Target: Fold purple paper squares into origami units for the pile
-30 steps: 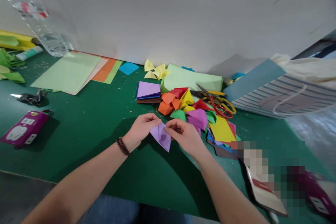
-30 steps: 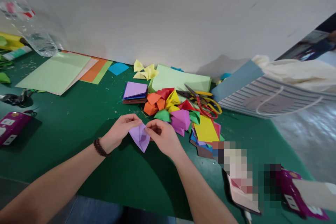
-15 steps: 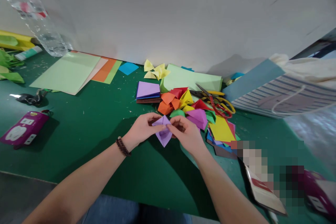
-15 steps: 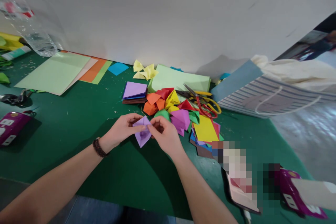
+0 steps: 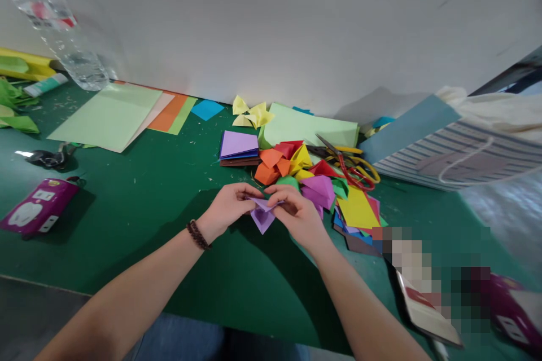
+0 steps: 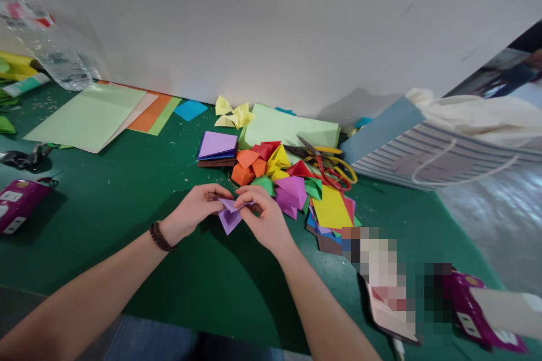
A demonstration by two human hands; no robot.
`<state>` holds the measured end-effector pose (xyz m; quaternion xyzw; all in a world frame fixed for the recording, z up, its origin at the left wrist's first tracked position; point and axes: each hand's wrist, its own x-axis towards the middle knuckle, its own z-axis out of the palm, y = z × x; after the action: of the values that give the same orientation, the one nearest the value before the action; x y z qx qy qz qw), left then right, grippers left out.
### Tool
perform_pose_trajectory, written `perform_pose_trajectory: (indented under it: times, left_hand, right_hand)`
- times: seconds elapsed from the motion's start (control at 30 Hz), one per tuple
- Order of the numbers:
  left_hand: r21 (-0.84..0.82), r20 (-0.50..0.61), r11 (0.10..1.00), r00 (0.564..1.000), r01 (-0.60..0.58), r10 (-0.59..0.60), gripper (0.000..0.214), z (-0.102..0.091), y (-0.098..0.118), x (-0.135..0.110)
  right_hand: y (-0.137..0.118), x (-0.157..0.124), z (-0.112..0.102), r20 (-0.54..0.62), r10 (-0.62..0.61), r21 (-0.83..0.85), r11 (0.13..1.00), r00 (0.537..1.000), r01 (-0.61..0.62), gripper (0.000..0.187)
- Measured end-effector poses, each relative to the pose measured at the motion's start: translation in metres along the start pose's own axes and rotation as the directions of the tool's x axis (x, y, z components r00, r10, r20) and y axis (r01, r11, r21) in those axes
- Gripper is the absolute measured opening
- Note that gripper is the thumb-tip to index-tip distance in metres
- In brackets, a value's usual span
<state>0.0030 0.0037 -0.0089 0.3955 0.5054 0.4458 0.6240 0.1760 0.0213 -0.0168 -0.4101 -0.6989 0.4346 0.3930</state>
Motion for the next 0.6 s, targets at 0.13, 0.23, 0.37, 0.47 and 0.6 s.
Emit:
perform_pose_trajectory:
  times: [0.13, 0.23, 0.37, 0.47, 0.6]
  left_hand:
    - [-0.083, 0.006, 0.995, 0.998, 0.057, -0.056, 0.022, 0.001, 0.007, -0.004]
    - [-0.159, 0.028, 0.984, 0.997, 0.081, -0.077, 0.016, 0.001, 0.009, -0.005]
    - [-0.057, 0.002, 0.998, 1.000, -0.008, 0.008, 0.020, -0.001, 0.003, -0.001]
    - [0.102, -0.041, 0.990, 0.994, -0.100, 0.105, 0.022, -0.004, -0.002, 0.003]
    - [0.343, -0.044, 0.913, 0.967, -0.222, 0.252, 0.021, -0.006, -0.001, 0.002]
  right_hand:
    - [-0.002, 0.000, -0.002, -0.008, -0.039, -0.102, 0.994, 0.999, 0.038, 0.012]
    - [-0.003, 0.000, -0.003, -0.025, -0.088, -0.174, 0.981, 0.996, 0.083, 0.014]
    - [-0.005, 0.000, -0.003, -0.002, -0.099, -0.212, 0.973, 0.995, 0.096, 0.014]
    - [-0.007, 0.000, -0.003, 0.079, -0.036, -0.131, 0.990, 0.996, 0.046, 0.015]
    - [-0.006, 0.000, 0.001, 0.028, 0.062, -0.147, 0.987, 0.998, -0.057, 0.019]
